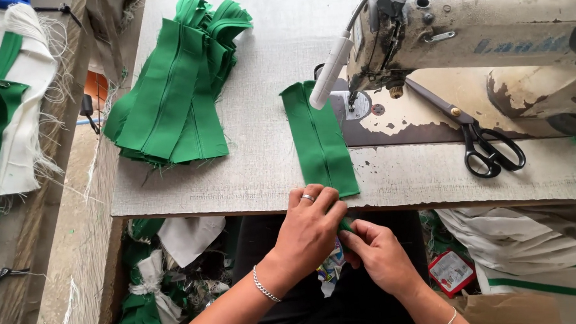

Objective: Sewing green zippers onto fabric strips using an industrial sewing machine and trimming with scissors.

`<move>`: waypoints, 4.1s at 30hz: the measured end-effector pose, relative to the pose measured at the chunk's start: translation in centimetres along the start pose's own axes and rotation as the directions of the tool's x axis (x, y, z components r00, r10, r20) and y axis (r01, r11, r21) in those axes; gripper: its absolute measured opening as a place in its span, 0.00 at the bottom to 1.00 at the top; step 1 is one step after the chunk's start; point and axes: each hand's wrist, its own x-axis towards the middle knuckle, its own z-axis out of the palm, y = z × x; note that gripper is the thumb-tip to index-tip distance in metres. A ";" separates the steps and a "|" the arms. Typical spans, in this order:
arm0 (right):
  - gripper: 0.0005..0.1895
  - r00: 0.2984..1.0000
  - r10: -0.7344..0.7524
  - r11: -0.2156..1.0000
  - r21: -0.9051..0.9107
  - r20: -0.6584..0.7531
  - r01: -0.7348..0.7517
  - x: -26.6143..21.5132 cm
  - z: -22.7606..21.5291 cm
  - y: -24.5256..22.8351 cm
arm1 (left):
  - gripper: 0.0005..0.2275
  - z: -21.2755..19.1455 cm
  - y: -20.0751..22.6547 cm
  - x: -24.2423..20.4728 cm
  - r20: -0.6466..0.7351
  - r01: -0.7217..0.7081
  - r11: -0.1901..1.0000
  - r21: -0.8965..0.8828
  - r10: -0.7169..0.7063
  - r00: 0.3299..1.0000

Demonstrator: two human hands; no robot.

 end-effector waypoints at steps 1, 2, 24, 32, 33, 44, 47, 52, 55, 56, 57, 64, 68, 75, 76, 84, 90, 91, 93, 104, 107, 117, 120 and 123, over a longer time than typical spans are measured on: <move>0.18 1.000 0.000 1.000 0.002 -0.002 0.000 0.0 -0.1 -0.2 | 0.05 -0.1 -0.1 0.2 0.001 -0.003 1.000 -0.001 0.003 1.000; 0.17 1.000 -0.012 1.000 -0.004 0.009 0.012 0.1 -0.1 -0.4 | 0.03 -0.2 -0.1 0.3 0.006 0.079 0.996 -0.052 -0.078 0.997; 0.08 0.997 0.047 0.980 0.193 0.056 -0.057 1.1 -1.6 -0.7 | 0.03 0.0 -7.6 2.3 -0.081 0.539 0.842 0.029 -0.535 0.841; 0.13 0.984 0.124 0.985 -0.102 -0.125 -0.137 0.9 -2.7 -5.1 | 0.10 -0.2 -7.3 0.8 -0.155 0.528 0.792 0.307 -0.506 0.848; 0.11 0.981 0.131 0.985 -0.096 -0.142 -0.146 1.0 -2.8 -5.3 | 0.12 -0.3 -7.2 0.5 -0.170 0.525 0.760 0.383 -0.501 0.849; 0.11 0.943 -0.139 0.829 -0.556 -0.303 -0.056 2.5 -5.6 -5.2 | 0.14 1.3 -1.0 0.9 -0.134 -0.034 0.990 -0.135 0.015 0.991; 0.06 0.759 -0.573 0.563 -0.821 -0.308 0.092 3.3 -6.8 -3.5 | 0.22 1.5 -0.8 0.5 -0.043 -0.008 0.996 -0.089 0.005 0.999; 0.22 0.412 -0.886 -0.024 -0.908 0.213 0.419 2.8 -5.3 -2.8 | 0.25 1.5 -0.8 0.3 0.001 0.004 0.998 -0.070 -0.004 1.000; 0.35 0.610 -0.712 -0.148 -0.923 0.348 0.354 2.2 -5.1 -0.5 | 0.25 1.0 -0.7 0.1 0.052 0.002 1.000 -0.025 0.000 0.999; 0.39 0.619 -0.707 -0.141 -0.926 0.342 0.351 2.1 -5.4 -0.1 | 0.27 1.1 -0.5 -0.1 0.066 -0.003 1.000 -0.025 0.004 0.998; 0.42 0.623 -0.705 -0.136 -0.927 0.338 0.349 2.2 -5.5 0.3 | 0.29 1.0 -0.5 -0.2 0.078 -0.007 1.000 -0.020 0.008 0.997; 0.46 0.592 -0.725 -0.039 -0.880 0.352 0.474 1.8 -5.5 -0.7 | 0.12 -2.9 3.6 -4.6 -0.078 -0.142 0.891 -0.432 0.120 0.990; 0.47 0.467 -0.806 -0.064 -0.838 0.364 0.542 2.5 -2.2 -3.5 | 0.05 -4.5 2.7 -6.1 -0.184 -0.044 0.893 -0.447 -0.044 0.982; 0.51 0.404 -0.727 -0.247 -0.760 0.555 0.601 5.5 3.3 -4.7 | 0.15 -7.0 -5.0 -3.9 -0.214 0.109 0.986 -0.129 -0.135 0.967; 0.51 0.396 -0.731 -0.250 -0.758 0.556 0.602 5.5 2.9 -4.0 | 0.15 -6.4 -6.0 -4.5 -0.218 0.108 0.987 -0.121 -0.132 0.967; 0.42 0.575 -0.691 -0.168 -0.871 0.439 0.462 3.1 -5.6 -0.7 | 0.49 -4.5 -7.5 -7.5 0.171 0.206 0.907 0.367 -0.283 0.944; 0.39 0.605 -0.701 -0.086 -0.886 0.379 0.456 1.9 -7.6 -0.5 | 0.47 -3.7 -7.2 -8.1 0.150 0.213 0.886 0.411 -0.296 0.943; 0.39 0.593 -0.705 -0.095 -0.881 0.388 0.464 1.8 -7.1 -0.8 | 0.47 -3.5 -7.2 -8.1 0.138 0.221 0.880 0.420 -0.303 0.943; 0.31 0.578 -0.756 0.004 -0.880 0.307 0.474 1.6 -6.3 -1.3 | 0.43 -3.2 -7.0 -8.2 0.109 0.230 0.892 0.389 -0.293 0.950; 0.23 0.411 -0.798 -0.077 -0.750 0.441 0.656 3.5 0.2 -2.9 | 0.37 -3.1 -6.5 -8.1 0.061 0.256 0.895 0.366 -0.298 0.953; 0.24 0.425 -0.760 -0.120 -0.748 0.492 0.652 3.8 -0.2 -2.7 | 0.36 -3.4 -6.3 -8.1 0.062 0.264 0.894 0.362 -0.306 0.950; 0.41 0.399 -0.773 -0.170 -0.767 0.494 0.619 5.0 -0.3 -1.8 | 0.32 -3.3 -6.2 -8.3 0.069 0.263 0.899 0.350 -0.305 0.950; 0.33 0.395 -0.698 -0.377 -0.776 0.597 0.506 5.7 0.2 -1.5 | 0.30 -3.5 -6.3 -8.4 0.046 0.260 0.896 0.359 -0.295 0.954; 0.19 0.301 -0.773 -0.271 -0.721 0.558 0.638 5.1 0.1 -2.6 | 0.26 -3.7 -6.1 -8.9 0.049 0.230 0.893 0.388 -0.269 0.962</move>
